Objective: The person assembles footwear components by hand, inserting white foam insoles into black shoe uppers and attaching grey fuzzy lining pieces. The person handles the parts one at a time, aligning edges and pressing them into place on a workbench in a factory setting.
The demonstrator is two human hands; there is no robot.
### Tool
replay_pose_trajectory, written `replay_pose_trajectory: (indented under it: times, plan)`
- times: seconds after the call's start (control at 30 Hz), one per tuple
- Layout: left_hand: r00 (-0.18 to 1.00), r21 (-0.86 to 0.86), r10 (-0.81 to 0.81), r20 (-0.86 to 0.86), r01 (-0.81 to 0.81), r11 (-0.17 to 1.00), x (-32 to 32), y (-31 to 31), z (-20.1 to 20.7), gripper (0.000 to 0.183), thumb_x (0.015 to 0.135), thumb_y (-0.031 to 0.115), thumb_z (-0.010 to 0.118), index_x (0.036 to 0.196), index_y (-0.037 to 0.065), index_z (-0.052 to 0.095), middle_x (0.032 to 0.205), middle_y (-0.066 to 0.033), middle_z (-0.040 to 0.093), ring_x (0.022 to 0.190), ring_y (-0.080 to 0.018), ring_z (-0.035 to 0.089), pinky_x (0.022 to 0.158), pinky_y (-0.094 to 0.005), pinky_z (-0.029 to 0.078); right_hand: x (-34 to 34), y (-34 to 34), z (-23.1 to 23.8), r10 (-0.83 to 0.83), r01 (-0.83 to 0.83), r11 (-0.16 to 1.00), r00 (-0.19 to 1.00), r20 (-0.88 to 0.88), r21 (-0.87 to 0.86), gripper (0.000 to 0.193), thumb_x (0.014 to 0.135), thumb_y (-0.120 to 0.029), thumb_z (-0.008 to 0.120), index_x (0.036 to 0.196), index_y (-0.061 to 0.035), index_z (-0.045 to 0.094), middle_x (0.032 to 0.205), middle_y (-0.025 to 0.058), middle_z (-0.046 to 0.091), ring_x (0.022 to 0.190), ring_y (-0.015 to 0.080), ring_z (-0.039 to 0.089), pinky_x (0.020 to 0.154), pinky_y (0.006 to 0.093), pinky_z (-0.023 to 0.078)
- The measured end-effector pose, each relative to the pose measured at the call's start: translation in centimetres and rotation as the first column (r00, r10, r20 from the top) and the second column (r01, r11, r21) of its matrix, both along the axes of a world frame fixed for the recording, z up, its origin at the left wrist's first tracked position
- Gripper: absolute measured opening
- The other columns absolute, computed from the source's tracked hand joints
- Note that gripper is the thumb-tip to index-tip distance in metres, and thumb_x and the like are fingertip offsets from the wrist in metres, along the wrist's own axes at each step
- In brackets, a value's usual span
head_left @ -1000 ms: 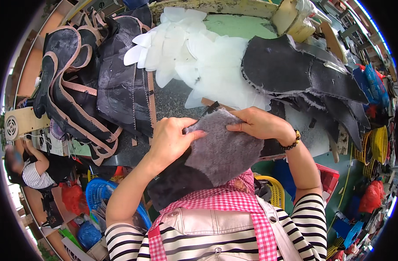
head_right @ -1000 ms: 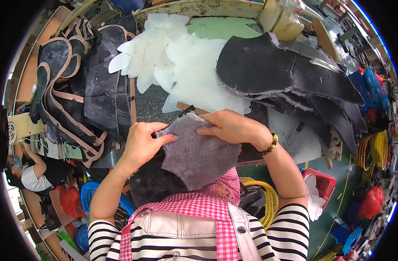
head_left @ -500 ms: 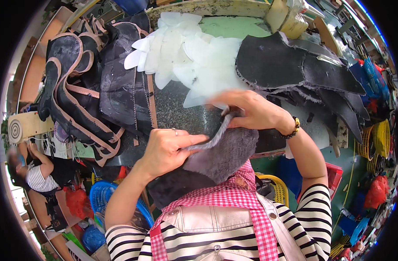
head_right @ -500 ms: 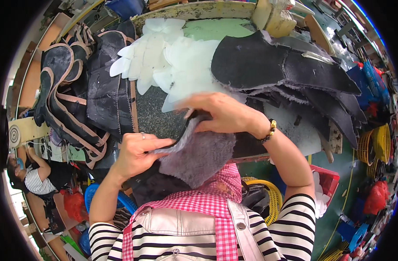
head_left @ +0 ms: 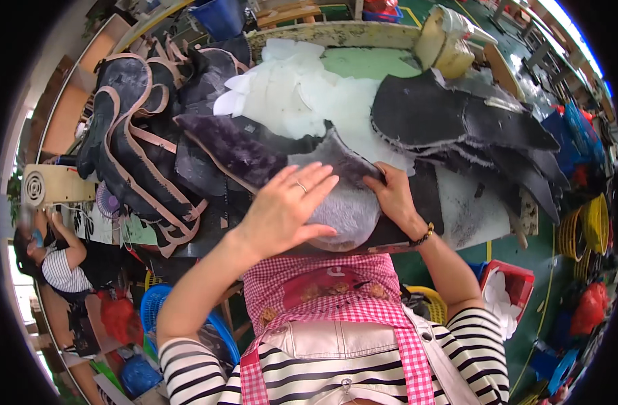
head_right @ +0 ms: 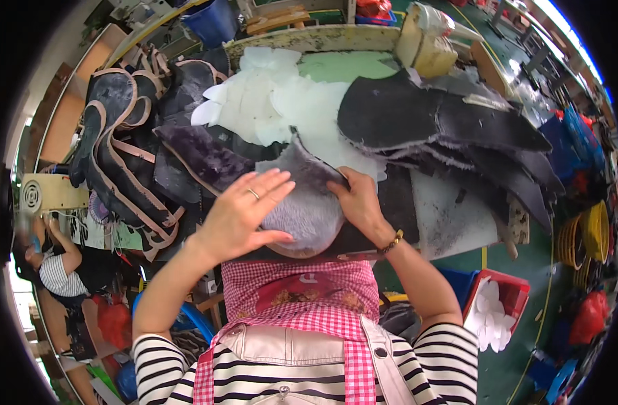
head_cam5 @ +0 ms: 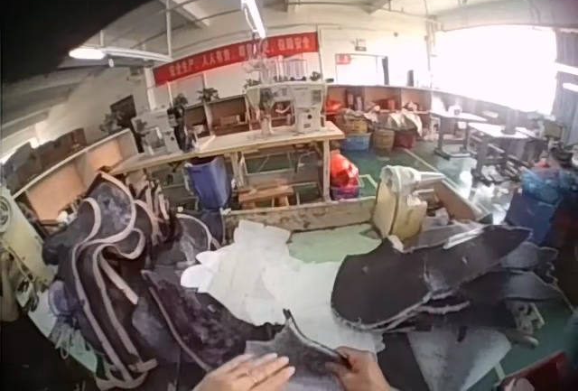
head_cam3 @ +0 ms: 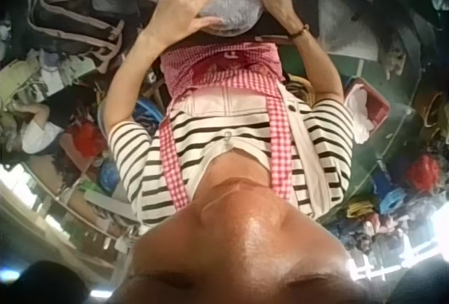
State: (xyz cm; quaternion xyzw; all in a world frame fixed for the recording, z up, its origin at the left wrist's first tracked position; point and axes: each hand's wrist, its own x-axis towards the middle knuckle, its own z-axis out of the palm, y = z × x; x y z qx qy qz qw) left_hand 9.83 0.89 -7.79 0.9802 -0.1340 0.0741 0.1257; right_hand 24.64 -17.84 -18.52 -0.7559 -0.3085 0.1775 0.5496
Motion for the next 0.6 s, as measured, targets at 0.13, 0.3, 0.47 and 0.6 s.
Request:
replay_pose_trajectory:
  times: [0.13,0.3,0.47,0.6]
  plan:
    - [0.992,0.016,0.01,-0.13,-0.008,1.0,1.5,-1.4,-4.6,0.081,0.08,0.057,0.062,0.132,-0.004,0.047,0.137,-0.0181,0.05,0.129,-0.0308,0.046,0.109,-0.0458,0.031,-0.2,-0.2,1.9,0.062,0.005,0.946,0.979,0.195,-0.325,0.022,0.089,-0.015,0.061,0.08,0.0046,0.058,0.075,0.0213,0.064,0.069,0.0405,0.061,0.063,0.0409,0.048]
    - [0.968,0.021,0.019,-0.251,-0.015,1.0,2.4,-1.2,-4.7,0.096,0.072,0.068,0.064,0.132,-0.005,0.046,0.138,-0.02,0.049,0.129,-0.0314,0.045,0.11,-0.047,0.03,-1.0,-0.2,5.2,0.204,0.034,0.946,0.711,0.673,-0.322,0.036,0.08,-0.004,0.059,0.116,0.0011,0.055,0.098,0.0193,0.065,0.09,0.0341,0.064,0.074,0.0407,0.053]
    - [0.927,-0.056,-0.091,-0.364,0.076,0.996,1.8,1.9,-0.8,0.096,0.06,0.052,0.079,0.133,-0.001,0.049,0.138,-0.0174,0.05,0.129,-0.0291,0.046,0.111,-0.0475,0.03,-1.1,-1.9,3.7,0.462,-0.301,0.875,0.753,0.469,-0.38,0.062,0.072,0.006,0.054,0.133,0.0019,0.043,0.114,0.0233,0.06,0.1,0.0363,0.062,0.084,0.041,0.051]
    - [0.95,0.055,-0.082,-0.303,0.103,0.993,-1.4,3.0,-1.0,0.087,0.055,0.03,0.086,0.131,0.007,0.052,0.134,-0.0126,0.053,0.127,-0.0278,0.048,0.108,-0.046,0.035,-1.7,-1.5,5.1,0.591,-0.474,0.796,0.742,0.317,-0.376,0.077,0.069,-0.014,0.075,0.136,-0.0005,0.039,0.137,0.0257,0.044,0.127,0.0418,0.044,0.102,0.0445,0.041]
